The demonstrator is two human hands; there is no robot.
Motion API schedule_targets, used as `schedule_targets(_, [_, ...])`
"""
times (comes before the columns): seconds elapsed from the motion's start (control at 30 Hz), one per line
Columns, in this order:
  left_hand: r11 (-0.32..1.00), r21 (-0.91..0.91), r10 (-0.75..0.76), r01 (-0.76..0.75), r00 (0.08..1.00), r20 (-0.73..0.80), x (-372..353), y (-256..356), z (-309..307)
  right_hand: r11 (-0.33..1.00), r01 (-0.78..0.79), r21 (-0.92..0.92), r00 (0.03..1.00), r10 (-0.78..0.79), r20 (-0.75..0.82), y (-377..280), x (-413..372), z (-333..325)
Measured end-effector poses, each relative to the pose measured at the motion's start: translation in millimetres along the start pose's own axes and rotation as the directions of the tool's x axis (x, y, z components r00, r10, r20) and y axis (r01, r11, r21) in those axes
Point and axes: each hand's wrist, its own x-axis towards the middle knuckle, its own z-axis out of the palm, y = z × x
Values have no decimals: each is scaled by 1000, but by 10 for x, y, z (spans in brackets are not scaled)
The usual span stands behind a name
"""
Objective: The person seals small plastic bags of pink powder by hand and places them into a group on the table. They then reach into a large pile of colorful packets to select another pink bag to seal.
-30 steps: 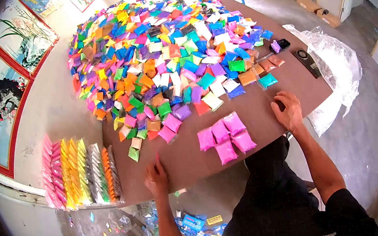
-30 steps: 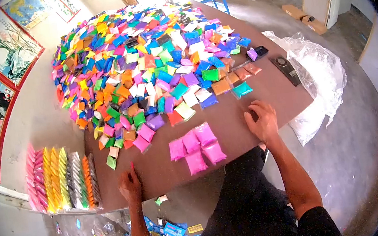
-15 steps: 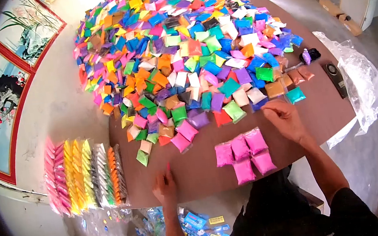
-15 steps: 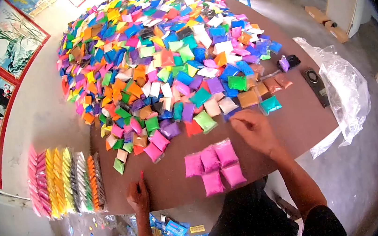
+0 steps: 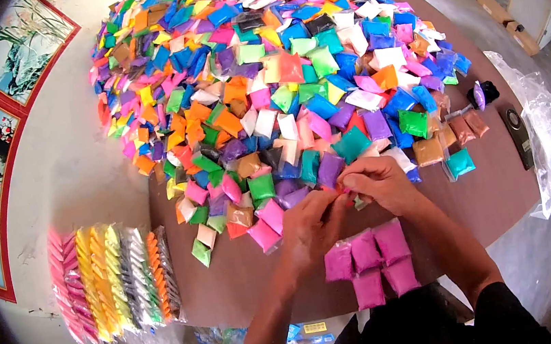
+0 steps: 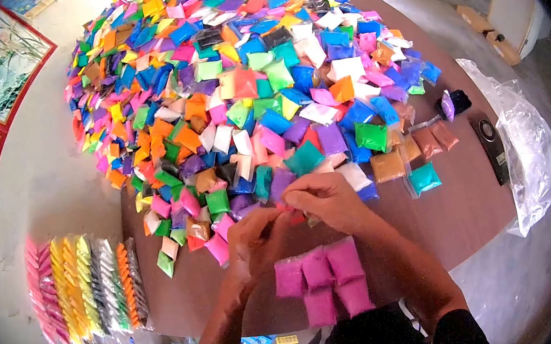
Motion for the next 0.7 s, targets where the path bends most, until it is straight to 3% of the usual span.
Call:
schedule_targets(0.1, [999, -47, -7, 11, 996, 84, 204, -93, -19, 999, 37, 35, 992, -32, -124, 86, 14, -116])
schedule_targets(0.13, [991, -104, -78, 84, 995, 57, 305, -141, -65, 998, 62, 27, 985, -57, -162, 70, 15, -146])
schedule_targets(0.2, [962, 248, 149, -118, 983, -110, 654, -243, -206, 993, 114, -3, 971, -113, -210, 73, 10, -174])
schedule_targets(0.23, [924, 371, 150, -91, 980, -133, 791, -381, -216, 993, 116, 0, 971, -114, -212, 118, 18, -170])
schedule_targets(0.27, [872, 486, 153, -59, 976, -156, 922, -529, -189, 972, 197, -124, 948, -222, -228, 190, 24, -147])
schedule_targets(0.3, [871, 487, 154, -61, 976, -154, 1092, -591, -159, 930, 271, -248, 916, -328, -231, 247, 30, -124])
schedule_targets(0.33, [806, 574, 261, -145, 957, -124, 1277, -638, -123, 930, 270, -248, 915, -328, -234, 277, 34, -107])
schedule_targets(0.37, [726, 650, 364, -225, 928, -85, 1454, -666, -78, 875, 314, -369, 892, -405, -201, 294, 40, -99])
schedule_targets(0.4, [728, 645, 367, -231, 927, -82, 1611, -676, -25, 802, 350, -485, 865, -475, -161, 306, 41, -93])
schedule_targets(0.5, [680, 709, 338, -185, 938, -80, 1943, -703, 116, 717, 417, -559, 812, -570, -125, 322, 57, -85])
schedule_targets(0.57, [726, 680, 161, -97, 986, -31, 2077, -784, 138, 742, 390, -546, 822, -547, -157, 296, 59, -80])
schedule_targets(0.7, [675, 719, 119, -168, 986, 118, 2110, -1042, 84, 731, 399, -553, 833, -541, -114, 326, 55, -86])
